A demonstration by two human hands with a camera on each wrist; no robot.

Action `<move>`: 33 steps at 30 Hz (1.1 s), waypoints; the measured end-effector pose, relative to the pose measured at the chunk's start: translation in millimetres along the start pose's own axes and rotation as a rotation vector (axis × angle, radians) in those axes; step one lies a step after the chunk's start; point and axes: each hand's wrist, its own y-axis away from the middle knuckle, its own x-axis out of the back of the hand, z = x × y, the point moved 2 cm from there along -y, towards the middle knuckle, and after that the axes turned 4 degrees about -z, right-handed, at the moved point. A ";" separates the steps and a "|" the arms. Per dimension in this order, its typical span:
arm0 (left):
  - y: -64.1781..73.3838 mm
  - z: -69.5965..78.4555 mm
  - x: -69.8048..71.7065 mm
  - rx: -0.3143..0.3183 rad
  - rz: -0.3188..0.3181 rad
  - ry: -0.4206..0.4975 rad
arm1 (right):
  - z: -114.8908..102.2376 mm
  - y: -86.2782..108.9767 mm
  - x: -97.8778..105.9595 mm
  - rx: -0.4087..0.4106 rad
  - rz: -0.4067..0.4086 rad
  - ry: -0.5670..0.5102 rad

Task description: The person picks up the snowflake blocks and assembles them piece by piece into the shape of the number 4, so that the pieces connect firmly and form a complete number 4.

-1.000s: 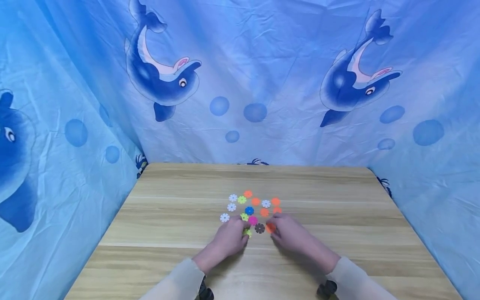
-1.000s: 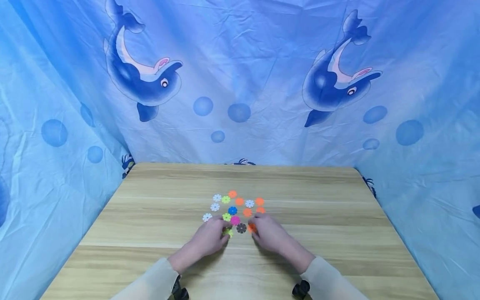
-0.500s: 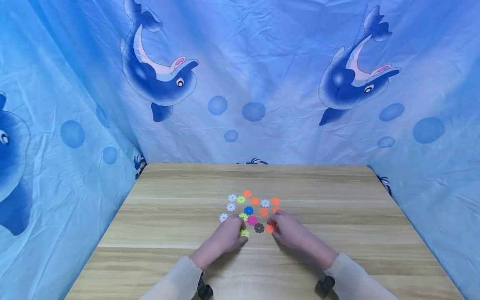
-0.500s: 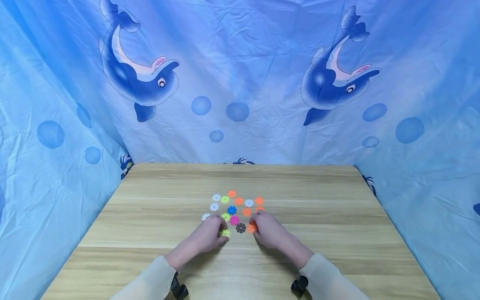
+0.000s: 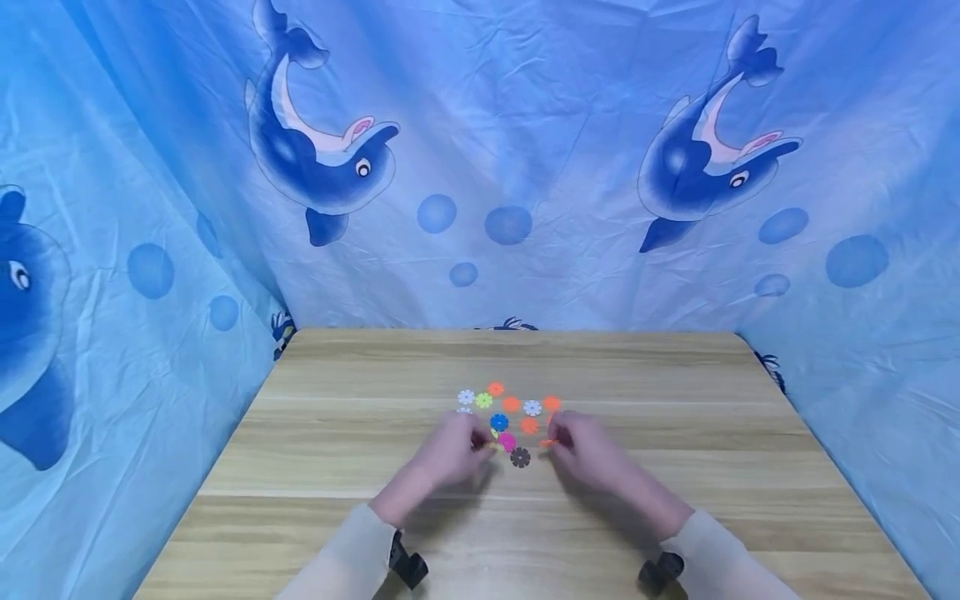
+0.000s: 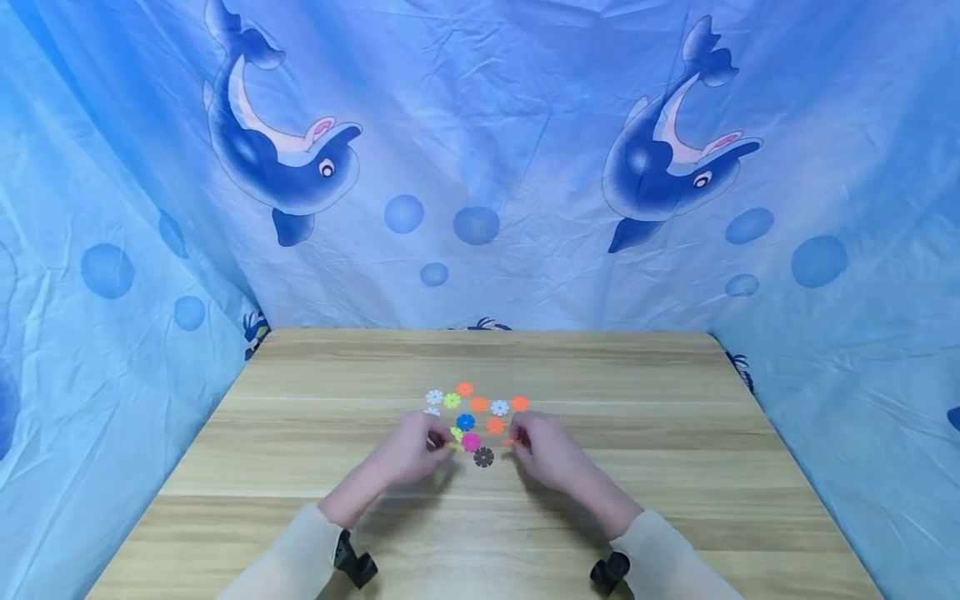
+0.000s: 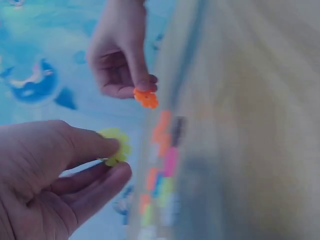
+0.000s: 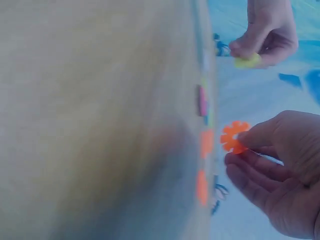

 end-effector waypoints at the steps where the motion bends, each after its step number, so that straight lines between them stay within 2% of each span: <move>1: -0.2 3.4 7.2 -0.006 0.026 0.028 | -2.3 -0.8 5.6 0.031 0.050 0.006; 7: -0.3 21.7 41.7 -0.055 0.237 0.220 | -28.2 -8.4 45.0 0.326 0.427 0.111; 10: 0.5 29.4 50.2 -0.101 0.293 0.328 | -43.6 -11.1 60.4 0.409 0.516 0.083; 13: 1.6 36.0 53.8 -0.136 0.313 0.393 | -58.2 -13.0 69.4 0.477 0.544 0.050; 19: 3.1 46.9 53.6 -0.220 0.347 0.468 | -77.1 -15.2 72.9 0.551 0.528 0.036; 24: 2.3 52.0 51.7 -0.238 0.372 0.436 | -79.5 -13.5 70.7 0.552 0.526 0.040; 29: 2.5 53.8 50.4 -0.232 0.362 0.406 | -79.7 -11.9 69.7 0.548 0.525 0.050; 33: 3.8 55.3 50.2 -0.231 0.347 0.407 | -80.0 -10.8 68.9 0.578 0.535 0.071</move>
